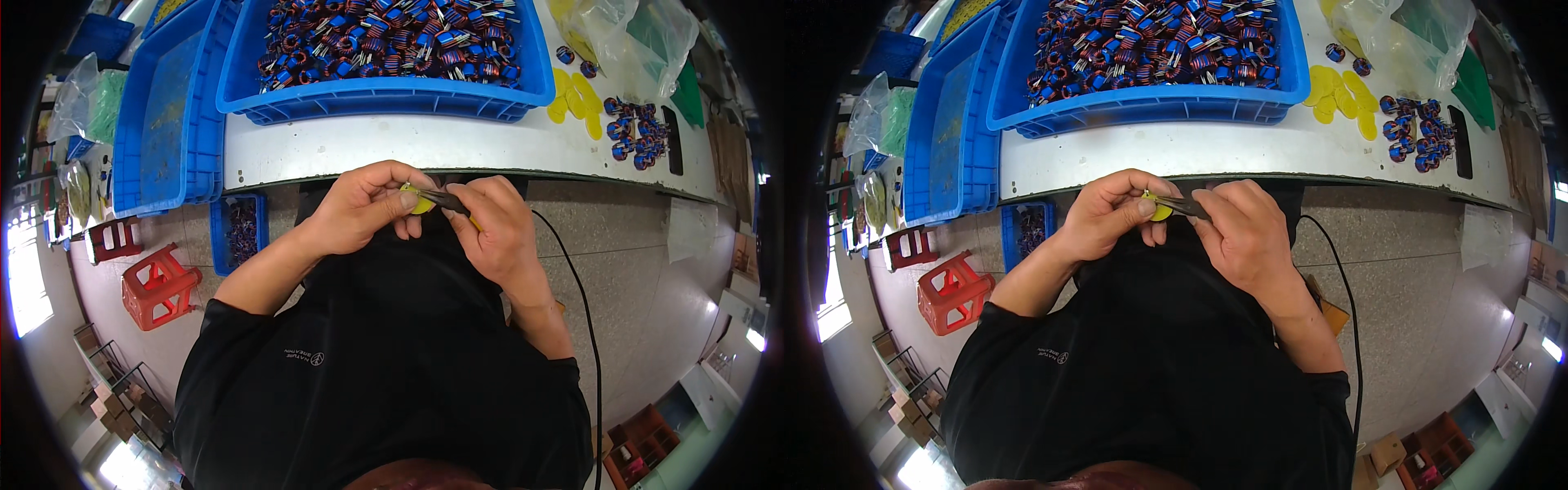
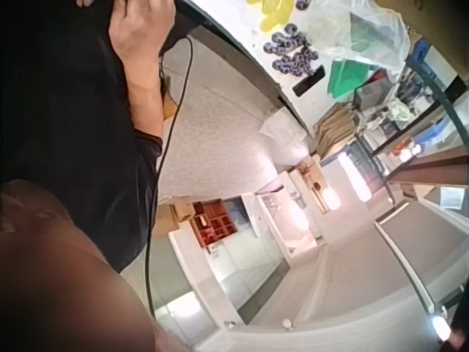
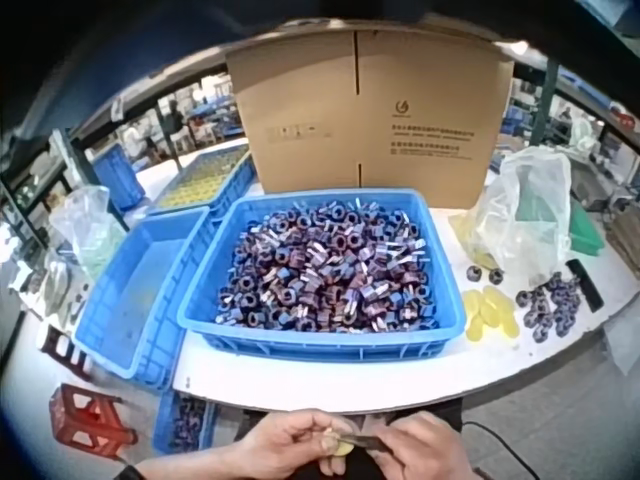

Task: The person is trimming the leads of small electronic components using diagonal pliers.

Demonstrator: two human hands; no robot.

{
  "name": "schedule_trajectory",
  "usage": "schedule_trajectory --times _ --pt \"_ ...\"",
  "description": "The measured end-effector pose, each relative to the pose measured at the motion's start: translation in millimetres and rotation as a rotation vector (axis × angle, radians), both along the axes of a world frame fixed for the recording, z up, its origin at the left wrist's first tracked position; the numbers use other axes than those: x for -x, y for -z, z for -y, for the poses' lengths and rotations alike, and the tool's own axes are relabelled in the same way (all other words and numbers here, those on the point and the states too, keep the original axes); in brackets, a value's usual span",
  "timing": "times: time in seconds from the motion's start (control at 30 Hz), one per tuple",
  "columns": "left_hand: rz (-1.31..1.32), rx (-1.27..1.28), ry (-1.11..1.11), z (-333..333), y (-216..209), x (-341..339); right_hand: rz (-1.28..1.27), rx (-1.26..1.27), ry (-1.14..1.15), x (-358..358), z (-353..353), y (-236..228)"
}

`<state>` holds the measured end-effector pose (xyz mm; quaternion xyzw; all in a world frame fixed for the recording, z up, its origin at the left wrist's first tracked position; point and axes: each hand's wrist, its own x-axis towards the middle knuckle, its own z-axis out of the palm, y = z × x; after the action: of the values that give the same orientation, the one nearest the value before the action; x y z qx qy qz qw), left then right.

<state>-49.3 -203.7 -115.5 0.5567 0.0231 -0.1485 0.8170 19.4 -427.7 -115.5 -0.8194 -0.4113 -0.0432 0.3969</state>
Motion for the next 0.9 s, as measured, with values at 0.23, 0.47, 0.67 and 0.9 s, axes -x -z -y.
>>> schedule_trajectory --times 0.23,0.47,0.67,0.9 --pt "0.042 0.017 0.02 1 9 3 -0.009 0.006 -0.014 1 -1 -4" --pt "0.075 0.038 0.001 4 7 3 -0.014 -0.025 -0.012 0 -2 -5" --pt "0.077 0.068 -0.025 8 11 5 0.03 0.011 -0.002 2 1 -2" --pt "0.044 0.098 -0.165 15 9 10 0.189 0.116 0.059 9 4 -4"
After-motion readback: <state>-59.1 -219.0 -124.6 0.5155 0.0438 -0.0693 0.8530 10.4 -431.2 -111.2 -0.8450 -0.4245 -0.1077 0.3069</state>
